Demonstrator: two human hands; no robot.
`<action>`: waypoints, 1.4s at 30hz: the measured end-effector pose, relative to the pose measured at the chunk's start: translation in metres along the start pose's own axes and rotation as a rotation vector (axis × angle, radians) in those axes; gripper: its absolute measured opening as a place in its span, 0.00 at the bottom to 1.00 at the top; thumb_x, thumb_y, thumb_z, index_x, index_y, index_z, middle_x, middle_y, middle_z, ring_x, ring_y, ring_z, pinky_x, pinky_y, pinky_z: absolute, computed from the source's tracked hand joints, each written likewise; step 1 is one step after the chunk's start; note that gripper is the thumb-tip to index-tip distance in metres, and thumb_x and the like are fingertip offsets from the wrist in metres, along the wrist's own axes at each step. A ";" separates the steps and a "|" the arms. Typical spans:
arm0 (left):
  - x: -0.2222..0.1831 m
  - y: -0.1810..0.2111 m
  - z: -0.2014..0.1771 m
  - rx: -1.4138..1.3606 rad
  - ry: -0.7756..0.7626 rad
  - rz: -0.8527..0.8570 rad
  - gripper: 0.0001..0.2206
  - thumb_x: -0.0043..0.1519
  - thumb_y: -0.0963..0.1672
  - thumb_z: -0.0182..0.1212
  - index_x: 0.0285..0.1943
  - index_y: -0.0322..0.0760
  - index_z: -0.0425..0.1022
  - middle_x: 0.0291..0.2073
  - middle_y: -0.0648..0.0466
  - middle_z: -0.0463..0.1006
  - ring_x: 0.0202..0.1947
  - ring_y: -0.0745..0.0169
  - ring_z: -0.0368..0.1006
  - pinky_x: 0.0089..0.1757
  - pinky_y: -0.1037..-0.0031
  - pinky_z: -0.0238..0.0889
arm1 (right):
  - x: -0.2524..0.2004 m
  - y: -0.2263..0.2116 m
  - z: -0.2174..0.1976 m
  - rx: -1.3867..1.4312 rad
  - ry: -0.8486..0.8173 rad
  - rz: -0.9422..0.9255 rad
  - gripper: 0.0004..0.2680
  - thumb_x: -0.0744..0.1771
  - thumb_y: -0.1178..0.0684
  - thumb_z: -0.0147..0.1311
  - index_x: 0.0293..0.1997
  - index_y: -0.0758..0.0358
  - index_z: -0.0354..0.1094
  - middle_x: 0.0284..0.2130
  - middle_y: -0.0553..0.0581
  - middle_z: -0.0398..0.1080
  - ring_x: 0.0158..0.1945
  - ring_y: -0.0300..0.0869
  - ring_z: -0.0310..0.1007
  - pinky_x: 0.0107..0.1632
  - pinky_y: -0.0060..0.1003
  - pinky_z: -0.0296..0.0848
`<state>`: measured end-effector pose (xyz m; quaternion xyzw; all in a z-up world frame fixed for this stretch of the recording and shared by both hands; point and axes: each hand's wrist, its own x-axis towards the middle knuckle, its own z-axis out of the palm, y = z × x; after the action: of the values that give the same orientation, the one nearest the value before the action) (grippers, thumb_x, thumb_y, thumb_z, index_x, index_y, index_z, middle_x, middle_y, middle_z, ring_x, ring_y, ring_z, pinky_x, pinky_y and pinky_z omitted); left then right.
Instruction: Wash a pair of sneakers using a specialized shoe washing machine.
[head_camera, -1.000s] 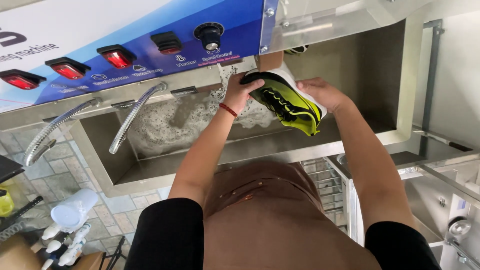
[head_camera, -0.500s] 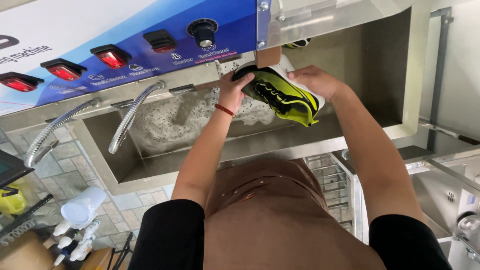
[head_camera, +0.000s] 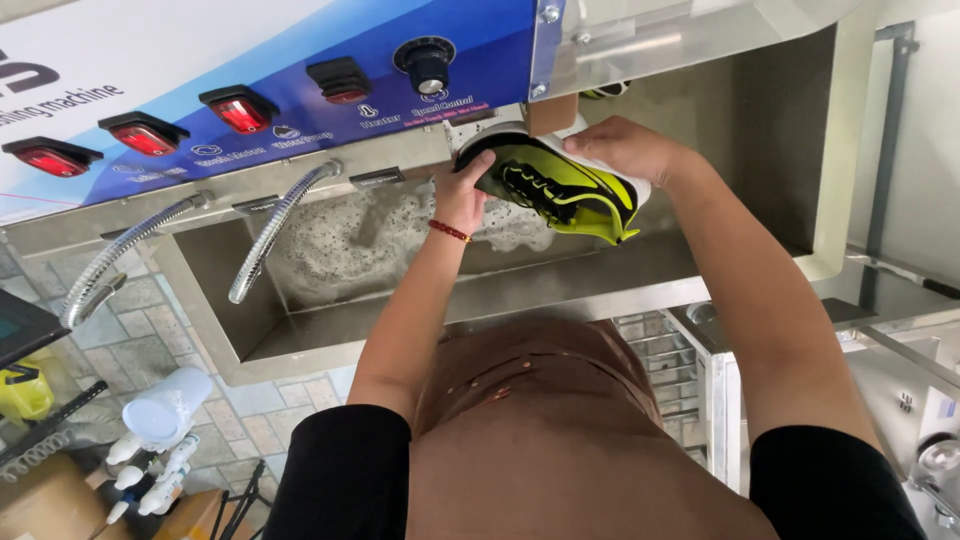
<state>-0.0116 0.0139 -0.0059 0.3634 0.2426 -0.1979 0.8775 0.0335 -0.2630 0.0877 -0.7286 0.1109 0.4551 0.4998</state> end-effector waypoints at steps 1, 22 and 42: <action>-0.004 -0.001 -0.002 0.000 0.005 -0.005 0.21 0.55 0.41 0.74 0.55 0.27 0.73 0.45 0.47 0.81 0.42 0.53 0.81 0.38 0.59 0.80 | 0.001 0.003 0.002 0.003 -0.004 0.005 0.21 0.66 0.36 0.57 0.51 0.69 0.77 0.41 0.61 0.80 0.43 0.42 0.76 0.50 0.35 0.73; -0.016 -0.013 -0.002 -0.059 0.020 -0.002 0.17 0.58 0.41 0.71 0.54 0.28 0.75 0.46 0.46 0.80 0.40 0.50 0.81 0.37 0.51 0.79 | -0.014 -0.007 -0.017 0.146 -0.082 0.051 0.19 0.65 0.44 0.57 0.58 0.67 0.73 0.47 0.61 0.78 0.50 0.47 0.76 0.51 0.38 0.74; -0.034 -0.011 0.024 -0.186 -0.285 -0.113 0.26 0.66 0.38 0.57 0.76 0.29 0.60 0.65 0.45 0.72 0.65 0.51 0.69 0.62 0.59 0.63 | -0.027 0.027 -0.021 0.766 0.430 -0.370 0.11 0.67 0.58 0.58 0.51 0.76 0.74 0.37 0.61 0.76 0.38 0.42 0.77 0.43 0.35 0.76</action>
<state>-0.0376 -0.0052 0.0226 0.2348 0.1529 -0.2730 0.9203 0.0133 -0.3008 0.0939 -0.5772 0.2400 0.1240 0.7707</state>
